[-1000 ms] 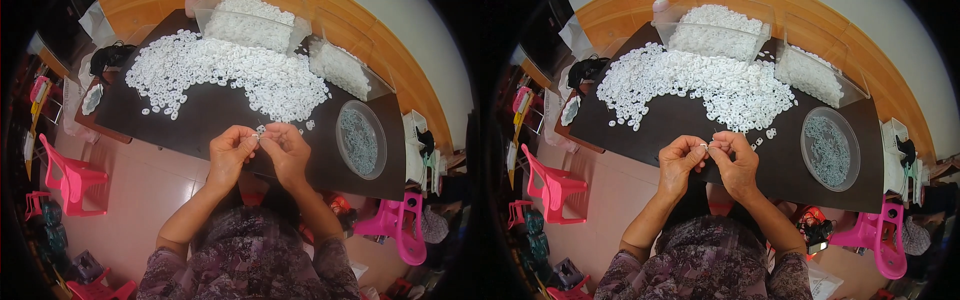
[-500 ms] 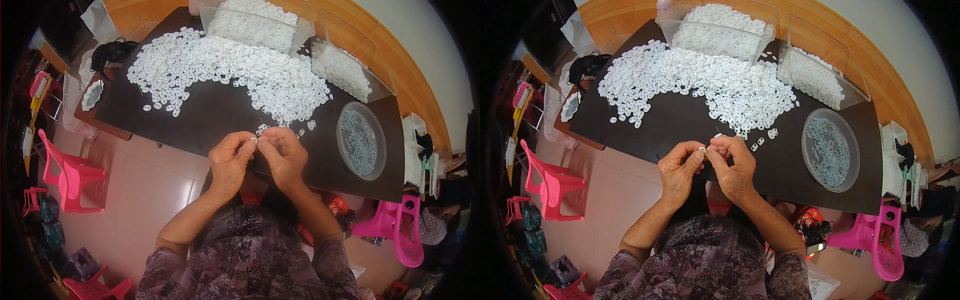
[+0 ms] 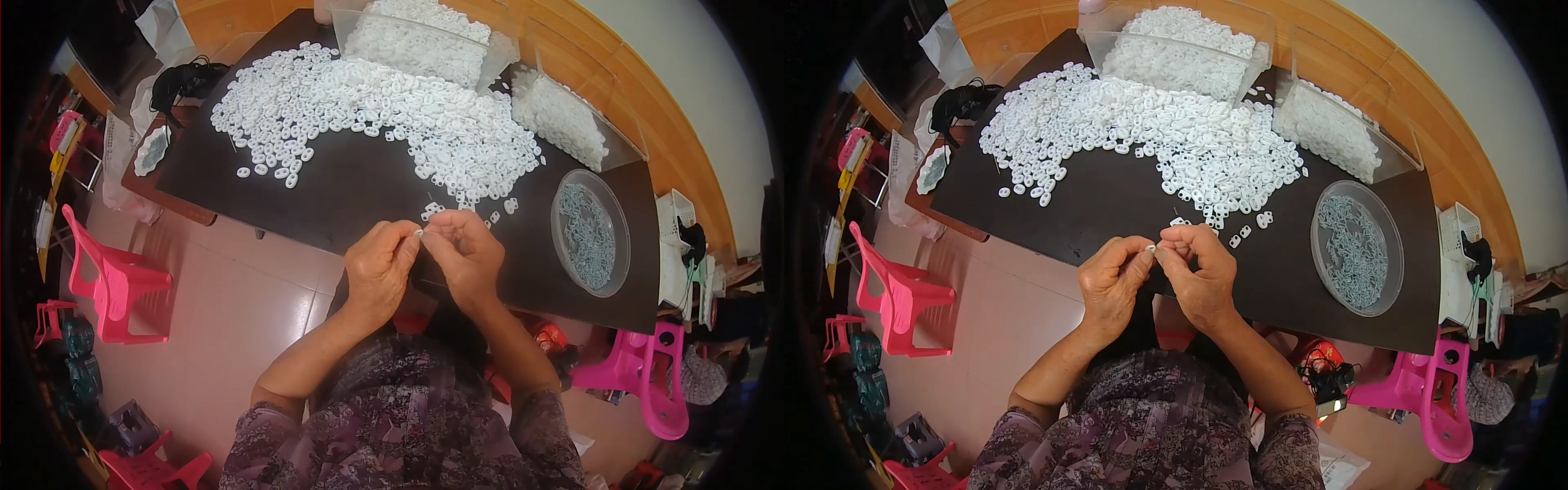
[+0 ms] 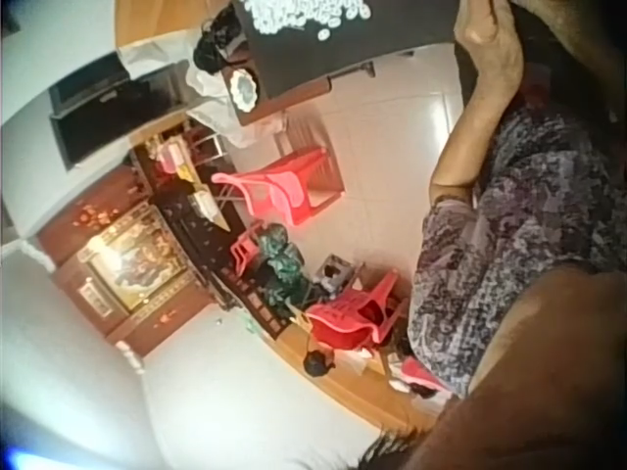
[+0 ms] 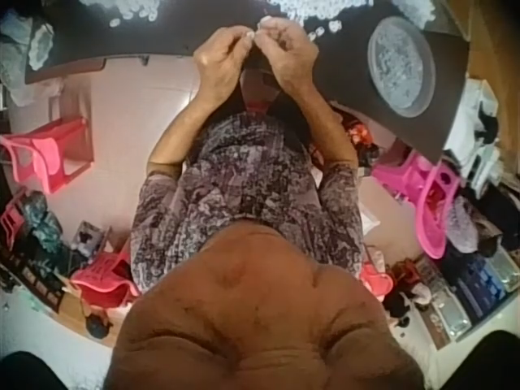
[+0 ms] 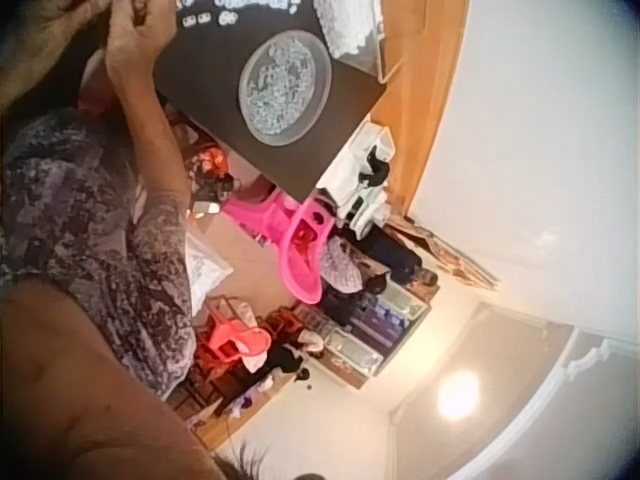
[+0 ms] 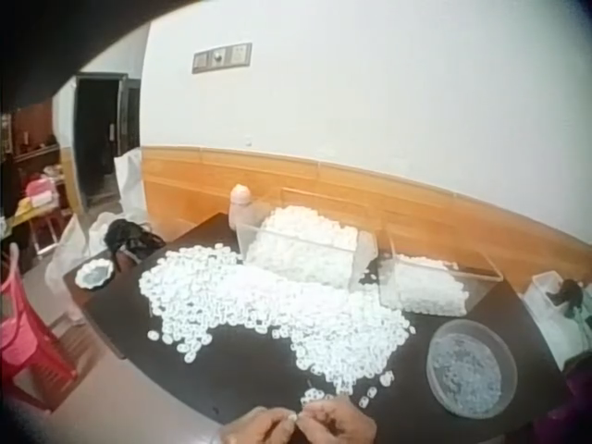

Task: Inserting small metal pins into white plastic components.

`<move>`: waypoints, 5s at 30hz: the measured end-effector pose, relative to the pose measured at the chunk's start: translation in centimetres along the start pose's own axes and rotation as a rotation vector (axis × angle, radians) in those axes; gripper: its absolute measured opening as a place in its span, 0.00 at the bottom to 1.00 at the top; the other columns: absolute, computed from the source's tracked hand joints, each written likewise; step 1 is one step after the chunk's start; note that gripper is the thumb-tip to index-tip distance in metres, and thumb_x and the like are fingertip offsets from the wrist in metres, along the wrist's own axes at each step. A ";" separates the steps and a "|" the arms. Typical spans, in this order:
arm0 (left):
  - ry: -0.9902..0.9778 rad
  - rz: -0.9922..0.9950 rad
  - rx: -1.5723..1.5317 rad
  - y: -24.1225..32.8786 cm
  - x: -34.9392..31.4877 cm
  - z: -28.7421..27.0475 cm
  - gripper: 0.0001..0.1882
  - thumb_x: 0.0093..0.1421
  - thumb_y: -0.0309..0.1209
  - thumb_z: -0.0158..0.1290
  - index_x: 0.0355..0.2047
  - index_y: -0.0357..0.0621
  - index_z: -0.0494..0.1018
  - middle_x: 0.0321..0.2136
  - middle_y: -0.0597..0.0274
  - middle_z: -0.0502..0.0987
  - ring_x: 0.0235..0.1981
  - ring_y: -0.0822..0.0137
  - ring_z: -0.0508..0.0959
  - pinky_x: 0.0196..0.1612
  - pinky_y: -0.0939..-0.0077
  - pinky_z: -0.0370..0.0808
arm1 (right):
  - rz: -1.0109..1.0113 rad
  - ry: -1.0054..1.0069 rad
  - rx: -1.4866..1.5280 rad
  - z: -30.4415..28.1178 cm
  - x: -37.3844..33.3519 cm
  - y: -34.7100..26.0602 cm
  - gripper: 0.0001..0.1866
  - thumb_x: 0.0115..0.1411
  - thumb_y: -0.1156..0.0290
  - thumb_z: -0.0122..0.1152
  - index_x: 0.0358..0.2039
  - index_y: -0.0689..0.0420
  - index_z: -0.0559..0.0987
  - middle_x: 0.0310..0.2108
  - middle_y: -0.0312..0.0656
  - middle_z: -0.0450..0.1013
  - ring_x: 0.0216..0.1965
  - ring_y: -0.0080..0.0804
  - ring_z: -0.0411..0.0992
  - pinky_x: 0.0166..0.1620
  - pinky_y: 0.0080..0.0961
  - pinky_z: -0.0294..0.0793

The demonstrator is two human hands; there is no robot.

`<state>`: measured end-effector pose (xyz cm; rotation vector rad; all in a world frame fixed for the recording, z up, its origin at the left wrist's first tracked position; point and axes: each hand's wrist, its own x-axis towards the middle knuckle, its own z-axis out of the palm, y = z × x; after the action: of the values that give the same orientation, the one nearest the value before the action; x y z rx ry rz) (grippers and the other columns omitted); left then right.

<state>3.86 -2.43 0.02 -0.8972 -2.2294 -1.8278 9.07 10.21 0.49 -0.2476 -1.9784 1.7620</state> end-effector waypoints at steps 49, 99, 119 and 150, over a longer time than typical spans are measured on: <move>0.262 -0.354 -0.715 -2.7 3.3 2.0 0.05 0.59 0.27 0.53 0.33 0.37 0.73 0.24 0.66 0.74 0.21 0.80 0.70 0.23 0.88 0.65 | -0.408 -0.160 -0.635 -2.4 -0.2 1.0 0.09 0.47 0.78 0.63 0.31 0.59 0.78 0.29 0.41 0.73 0.31 0.38 0.69 0.35 0.29 0.68; -0.023 -0.546 -0.732 0.9 -1.3 -1.8 0.07 0.61 0.29 0.53 0.34 0.37 0.73 0.27 0.64 0.76 0.25 0.78 0.73 0.27 0.86 0.69 | -0.082 -0.232 -0.251 -0.7 0.3 -1.8 0.09 0.49 0.81 0.63 0.32 0.59 0.75 0.27 0.34 0.69 0.26 0.18 0.66 0.30 0.17 0.67; -0.043 -0.272 -0.331 0.1 -1.9 -1.7 0.08 0.61 0.30 0.53 0.35 0.37 0.73 0.26 0.67 0.74 0.24 0.80 0.70 0.26 0.88 0.67 | -0.110 -0.271 -0.277 -0.2 0.4 -2.6 0.06 0.50 0.80 0.62 0.31 0.59 0.77 0.25 0.32 0.69 0.24 0.15 0.64 0.27 0.15 0.66; 0.044 -0.389 -0.568 1.1 -1.9 -1.1 0.08 0.62 0.28 0.51 0.39 0.37 0.72 0.29 0.68 0.74 0.26 0.80 0.72 0.28 0.89 0.69 | -0.213 -0.154 -0.344 0.6 -0.4 -1.6 0.02 0.53 0.79 0.57 0.28 0.59 0.76 0.25 0.39 0.70 0.27 0.33 0.68 0.31 0.26 0.68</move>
<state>5.65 -4.05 0.41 -0.4882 -1.9845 -2.7060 9.43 9.25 1.92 -0.0095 -2.3189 1.3386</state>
